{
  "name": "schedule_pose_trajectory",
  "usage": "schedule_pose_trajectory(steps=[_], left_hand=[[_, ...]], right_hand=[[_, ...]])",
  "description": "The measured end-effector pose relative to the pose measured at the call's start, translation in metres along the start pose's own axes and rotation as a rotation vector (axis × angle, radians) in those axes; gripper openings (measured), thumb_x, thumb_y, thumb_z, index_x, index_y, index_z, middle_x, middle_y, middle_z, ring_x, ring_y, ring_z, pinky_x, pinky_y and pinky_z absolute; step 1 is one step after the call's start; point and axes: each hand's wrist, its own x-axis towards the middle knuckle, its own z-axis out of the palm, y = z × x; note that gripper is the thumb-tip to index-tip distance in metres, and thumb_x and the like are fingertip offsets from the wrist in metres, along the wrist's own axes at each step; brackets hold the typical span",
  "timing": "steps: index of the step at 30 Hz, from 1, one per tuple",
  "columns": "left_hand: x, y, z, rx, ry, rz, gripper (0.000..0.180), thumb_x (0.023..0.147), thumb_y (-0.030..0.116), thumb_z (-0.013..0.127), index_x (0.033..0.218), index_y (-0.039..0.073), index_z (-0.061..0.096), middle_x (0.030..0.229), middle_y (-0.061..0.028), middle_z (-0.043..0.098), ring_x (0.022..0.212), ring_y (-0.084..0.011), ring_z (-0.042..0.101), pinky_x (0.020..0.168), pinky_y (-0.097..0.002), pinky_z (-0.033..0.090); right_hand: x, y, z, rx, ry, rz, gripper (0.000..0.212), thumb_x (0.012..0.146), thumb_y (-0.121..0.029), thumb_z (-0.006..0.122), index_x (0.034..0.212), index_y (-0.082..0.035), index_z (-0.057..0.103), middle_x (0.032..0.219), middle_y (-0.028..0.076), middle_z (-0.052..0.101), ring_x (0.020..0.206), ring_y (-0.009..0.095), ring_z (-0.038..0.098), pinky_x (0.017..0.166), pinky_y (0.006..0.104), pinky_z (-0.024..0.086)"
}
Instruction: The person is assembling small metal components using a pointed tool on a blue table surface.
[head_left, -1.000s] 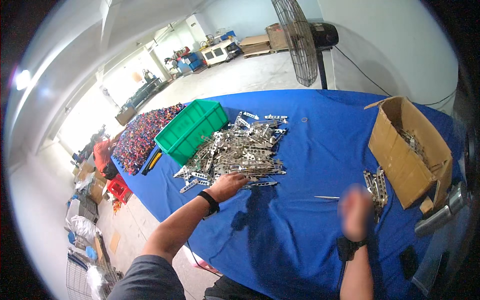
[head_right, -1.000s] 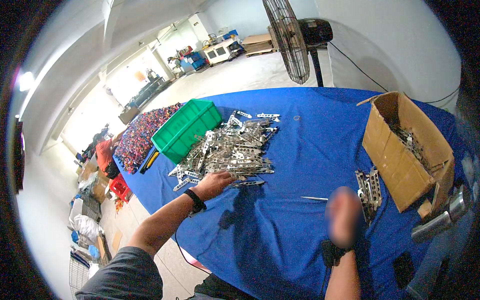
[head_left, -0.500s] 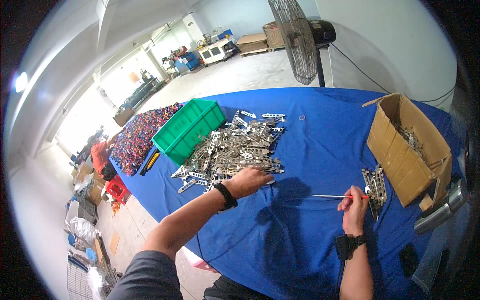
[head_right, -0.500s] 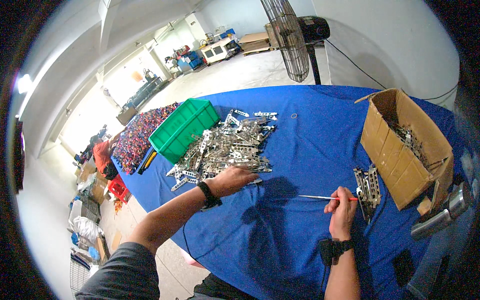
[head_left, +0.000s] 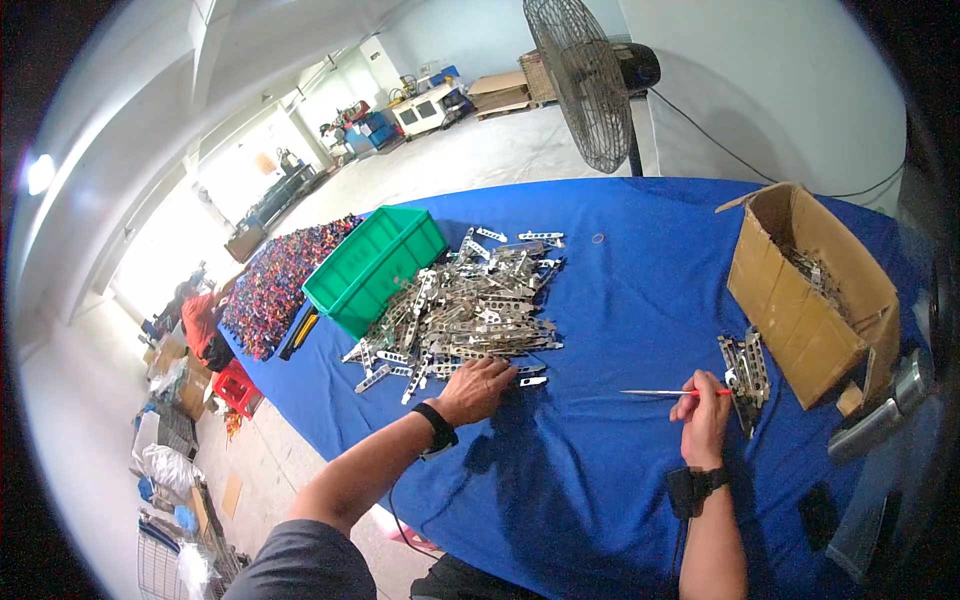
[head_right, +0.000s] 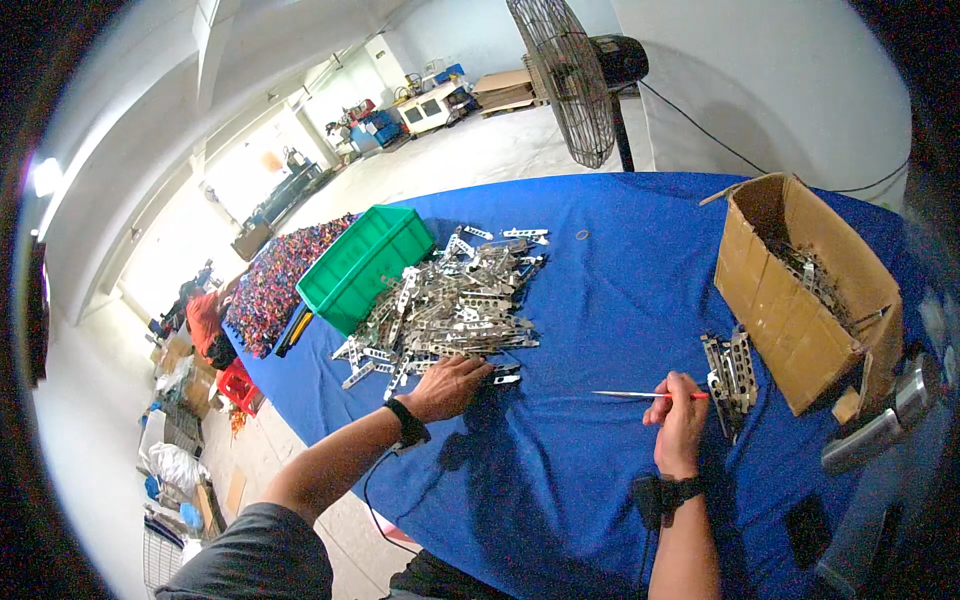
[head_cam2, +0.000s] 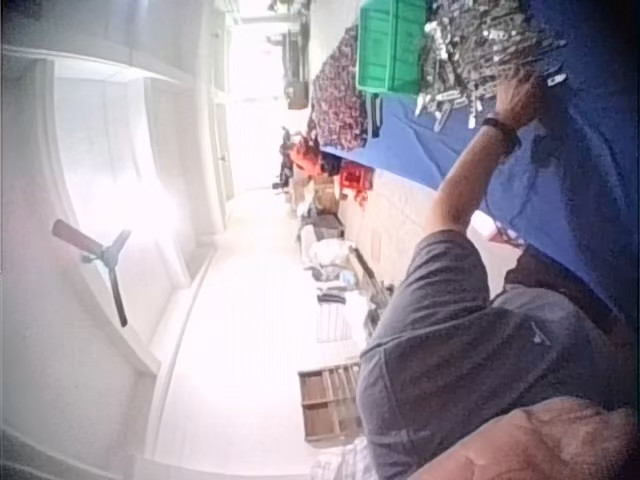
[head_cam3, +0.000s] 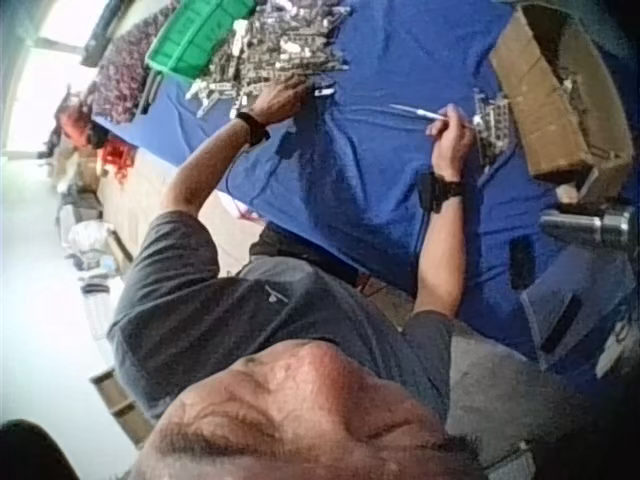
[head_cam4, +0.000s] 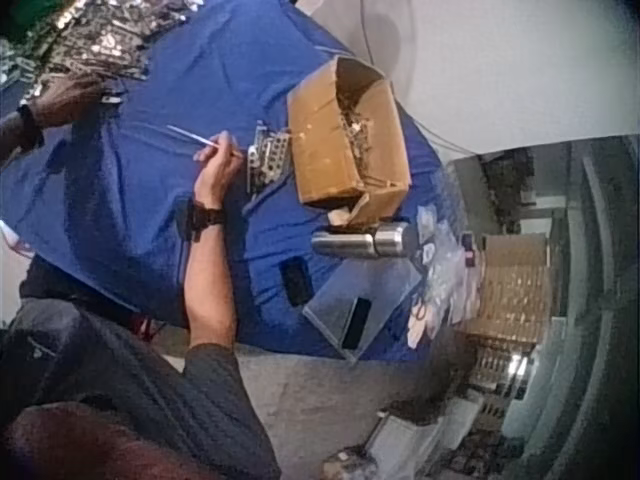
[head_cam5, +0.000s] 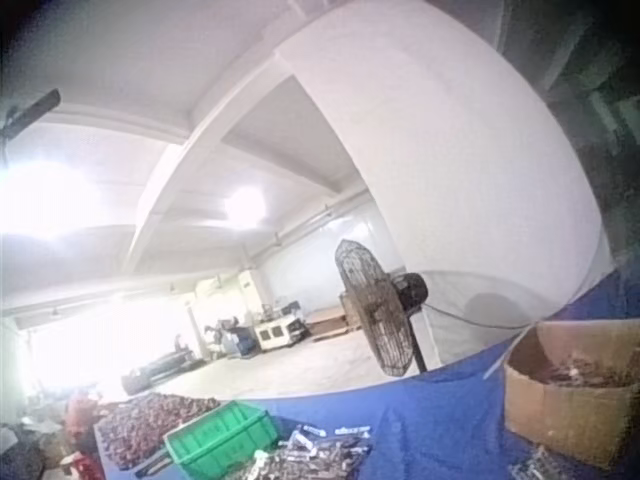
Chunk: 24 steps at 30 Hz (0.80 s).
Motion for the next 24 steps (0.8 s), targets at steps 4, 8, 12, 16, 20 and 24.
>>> schedule_pose_trajectory(steps=[4,8,12,16,20,24], left_hand=[[0.003,-0.002,0.005,0.032,0.008,0.042,0.042,0.087,0.011,0.057,0.129,0.007,0.054,0.118,-0.0126,0.059,0.108,-0.0307,0.057,0.092,-0.0428,0.048],[0.006,-0.007,0.007,0.032,-0.036,0.065,0.044,0.084,0.009,0.057,0.128,0.006,0.053,0.111,-0.0123,0.059,0.105,-0.0304,0.058,0.089,-0.0402,0.050],[0.006,-0.009,0.012,0.050,0.037,0.094,0.042,0.083,0.008,0.056,0.125,0.006,0.054,0.106,-0.0126,0.059,0.099,-0.0302,0.058,0.085,-0.0397,0.052],[0.016,-0.006,-0.007,0.076,-0.025,0.123,0.038,0.083,0.007,0.056,0.121,0.006,0.056,0.106,-0.0128,0.059,0.099,-0.0308,0.059,0.083,-0.0410,0.053],[0.047,-0.019,-0.019,-0.082,0.160,0.066,0.032,0.082,0.005,0.054,0.114,0.006,0.057,0.096,-0.0152,0.061,0.092,-0.0339,0.063,0.078,-0.0461,0.053],[0.063,-0.047,-0.017,-0.061,0.005,-0.273,0.012,0.082,0.011,0.057,0.091,0.008,0.064,0.085,-0.0155,0.065,0.090,-0.0352,0.063,0.080,-0.0460,0.052]], right_hand=[[0.001,-0.001,-0.002,0.014,-0.003,0.014,0.031,0.097,-0.026,0.054,0.072,-0.007,0.052,0.054,-0.001,0.043,0.044,0.008,0.041,0.042,0.0272,0.040],[0.001,0.001,-0.005,0.008,-0.024,0.029,0.029,0.097,-0.027,0.055,0.075,-0.009,0.053,0.055,-0.002,0.043,0.045,0.008,0.043,0.043,0.0271,0.041],[0.001,0.002,-0.005,0.005,-0.021,0.022,0.029,0.097,-0.027,0.055,0.075,-0.008,0.053,0.055,-0.002,0.043,0.045,0.009,0.043,0.043,0.0272,0.041],[0.000,0.001,-0.003,0.001,-0.018,0.019,0.029,0.097,-0.027,0.055,0.074,-0.008,0.053,0.055,-0.001,0.043,0.045,0.009,0.043,0.043,0.0276,0.042],[0.001,0.000,-0.005,-0.019,-0.041,-0.003,0.029,0.097,-0.026,0.055,0.074,-0.008,0.053,0.055,-0.001,0.043,0.045,0.009,0.043,0.044,0.0276,0.042],[0.001,0.001,-0.003,0.002,-0.028,0.026,0.030,0.097,-0.026,0.054,0.074,-0.008,0.053,0.055,-0.001,0.042,0.045,0.009,0.043,0.044,0.0274,0.042]])
